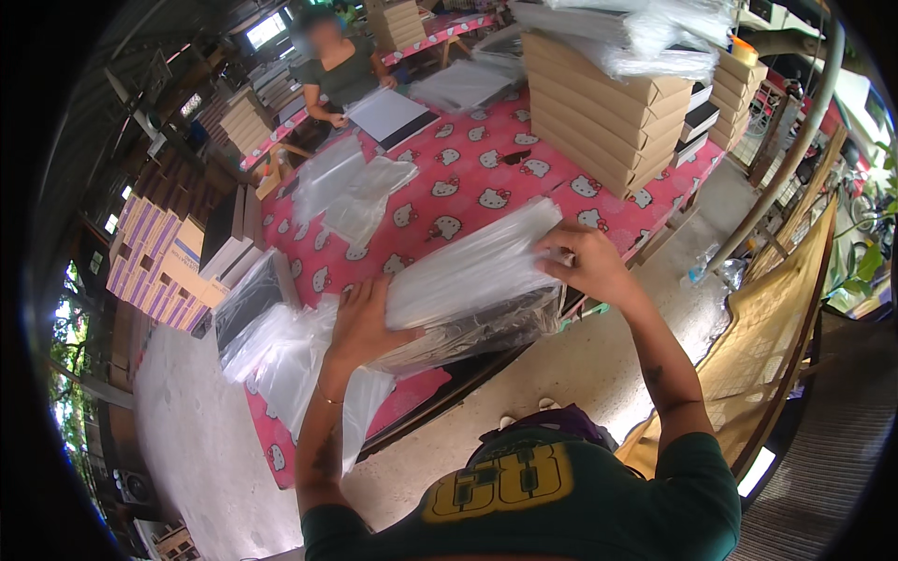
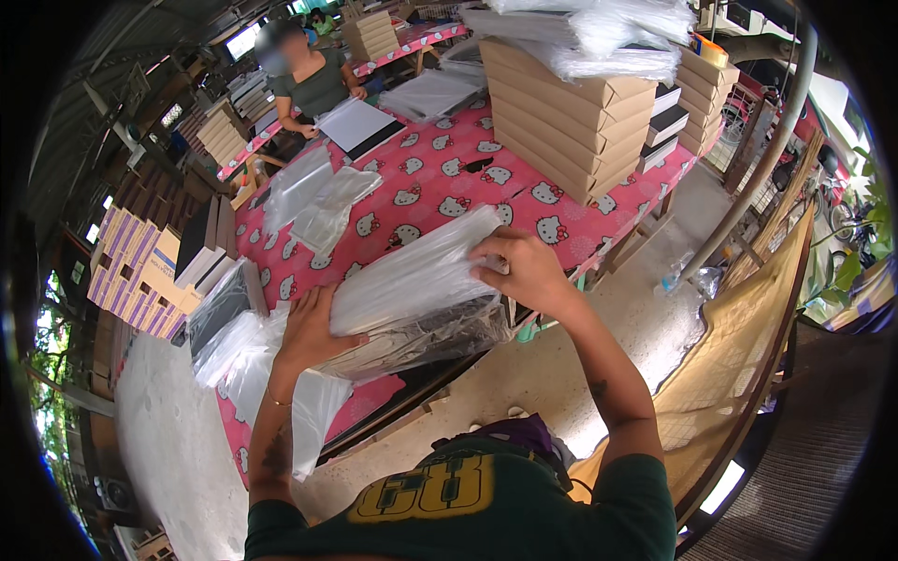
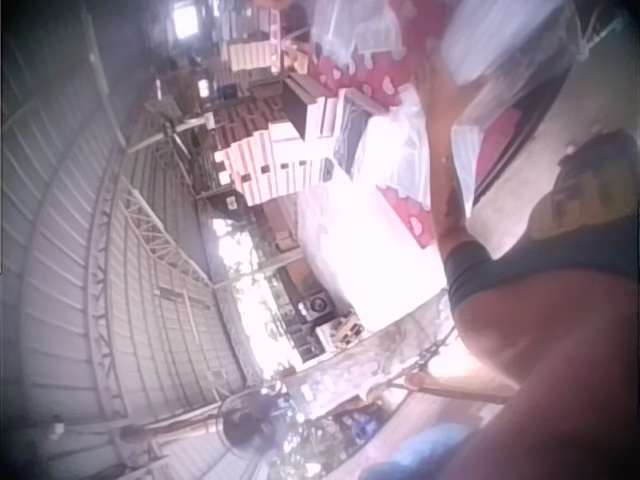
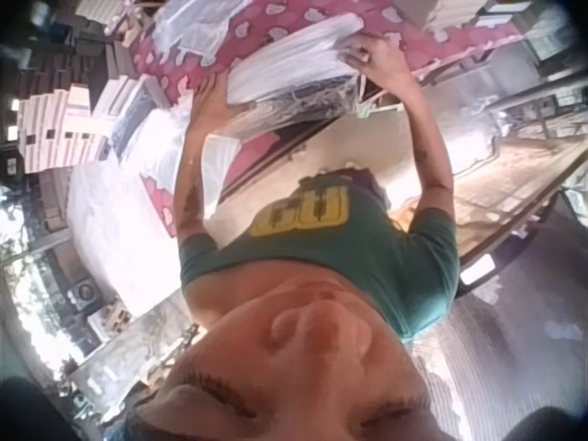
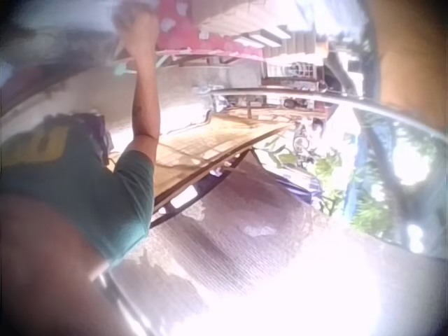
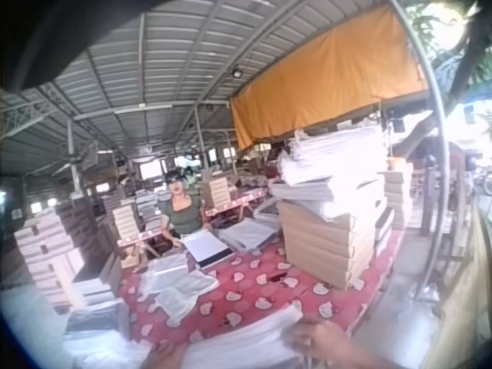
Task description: The person inserts a dark rectangular object into a clear plastic sleeve, gathers a stack of several similar sleeved items, and places the stack into an open cardboard box.
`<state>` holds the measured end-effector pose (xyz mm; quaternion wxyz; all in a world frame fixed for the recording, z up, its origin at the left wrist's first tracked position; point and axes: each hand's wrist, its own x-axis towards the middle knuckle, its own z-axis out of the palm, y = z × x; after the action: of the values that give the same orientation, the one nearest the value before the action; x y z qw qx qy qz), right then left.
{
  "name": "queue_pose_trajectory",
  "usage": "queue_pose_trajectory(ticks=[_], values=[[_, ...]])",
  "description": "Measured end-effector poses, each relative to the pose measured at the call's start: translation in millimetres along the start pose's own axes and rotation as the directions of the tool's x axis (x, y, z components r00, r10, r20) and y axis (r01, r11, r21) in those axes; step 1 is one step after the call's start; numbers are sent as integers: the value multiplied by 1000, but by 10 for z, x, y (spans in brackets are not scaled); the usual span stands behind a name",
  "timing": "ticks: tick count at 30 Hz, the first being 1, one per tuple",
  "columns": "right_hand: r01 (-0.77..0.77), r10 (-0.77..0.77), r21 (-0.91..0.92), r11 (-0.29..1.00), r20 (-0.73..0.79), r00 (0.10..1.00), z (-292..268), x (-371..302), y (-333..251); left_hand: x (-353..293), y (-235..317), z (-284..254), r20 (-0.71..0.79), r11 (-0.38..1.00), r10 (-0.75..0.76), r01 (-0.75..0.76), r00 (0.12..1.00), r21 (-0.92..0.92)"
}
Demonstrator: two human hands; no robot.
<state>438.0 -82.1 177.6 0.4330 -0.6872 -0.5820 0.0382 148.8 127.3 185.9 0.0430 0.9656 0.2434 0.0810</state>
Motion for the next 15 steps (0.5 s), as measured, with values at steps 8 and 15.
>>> queue_pose_trajectory(ticks=[8,15], values=[[-88,78,-60,994,-158,984,-190,105,156,-17,24,-19,-26,1000,-3,3,1000,-16],[-32,46,53,998,-294,955,-158,-17,-172,9,21,-3,-6,1000,-3,3,1000,-1]])
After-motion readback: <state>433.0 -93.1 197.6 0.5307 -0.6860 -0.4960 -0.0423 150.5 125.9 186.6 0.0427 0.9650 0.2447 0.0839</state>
